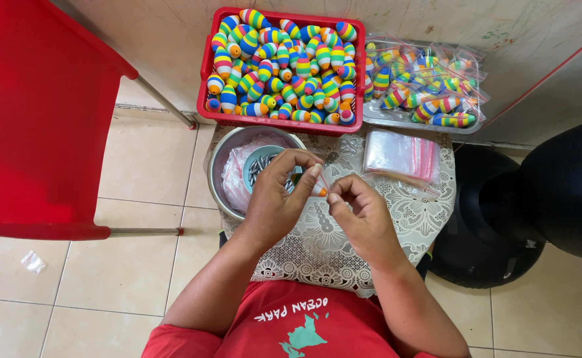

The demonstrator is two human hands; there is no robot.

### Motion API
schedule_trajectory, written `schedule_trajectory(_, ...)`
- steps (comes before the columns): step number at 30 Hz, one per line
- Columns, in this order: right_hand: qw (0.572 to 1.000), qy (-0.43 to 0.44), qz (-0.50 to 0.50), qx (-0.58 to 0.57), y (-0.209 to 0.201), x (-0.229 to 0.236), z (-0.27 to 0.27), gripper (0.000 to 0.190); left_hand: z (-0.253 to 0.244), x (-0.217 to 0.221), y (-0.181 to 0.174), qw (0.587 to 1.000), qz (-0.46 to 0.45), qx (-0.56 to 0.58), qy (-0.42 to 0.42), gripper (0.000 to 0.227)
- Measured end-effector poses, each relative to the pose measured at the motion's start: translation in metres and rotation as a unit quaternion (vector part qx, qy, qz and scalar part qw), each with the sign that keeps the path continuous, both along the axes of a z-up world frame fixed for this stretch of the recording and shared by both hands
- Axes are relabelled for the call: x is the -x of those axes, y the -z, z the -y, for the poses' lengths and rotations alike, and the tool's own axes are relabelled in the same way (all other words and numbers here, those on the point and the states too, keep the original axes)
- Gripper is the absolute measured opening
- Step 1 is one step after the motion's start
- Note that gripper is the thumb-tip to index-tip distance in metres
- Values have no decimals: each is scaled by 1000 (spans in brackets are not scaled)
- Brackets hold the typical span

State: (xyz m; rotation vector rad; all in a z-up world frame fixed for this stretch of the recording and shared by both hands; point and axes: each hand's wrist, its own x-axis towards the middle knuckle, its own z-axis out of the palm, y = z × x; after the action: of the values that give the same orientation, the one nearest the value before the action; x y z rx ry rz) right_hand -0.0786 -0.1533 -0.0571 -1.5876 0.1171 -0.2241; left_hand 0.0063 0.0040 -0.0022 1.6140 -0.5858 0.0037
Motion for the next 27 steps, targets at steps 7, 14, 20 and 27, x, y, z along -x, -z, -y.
schedule_trajectory(7, 999, -15, 9, 28, -7, 2, 2, 12, -1, 0, 5, 998, -50, 24, -12, 13)
schedule_trajectory(14, 996, 18, 53, 72, -25, 0, 0, 11, 0, 11, 8, 999, 6, -30, 18, 9)
schedule_trajectory(20, 990, 20, 48, 127, -26, -1, 1, 6, 5, 15, 14, 996, 66, -65, 8, 8)
schedule_trajectory(27, 983, 15, 60, 171, -43, 2, -3, 17, -1, 13, 10, 997, -22, -62, 40, 15)
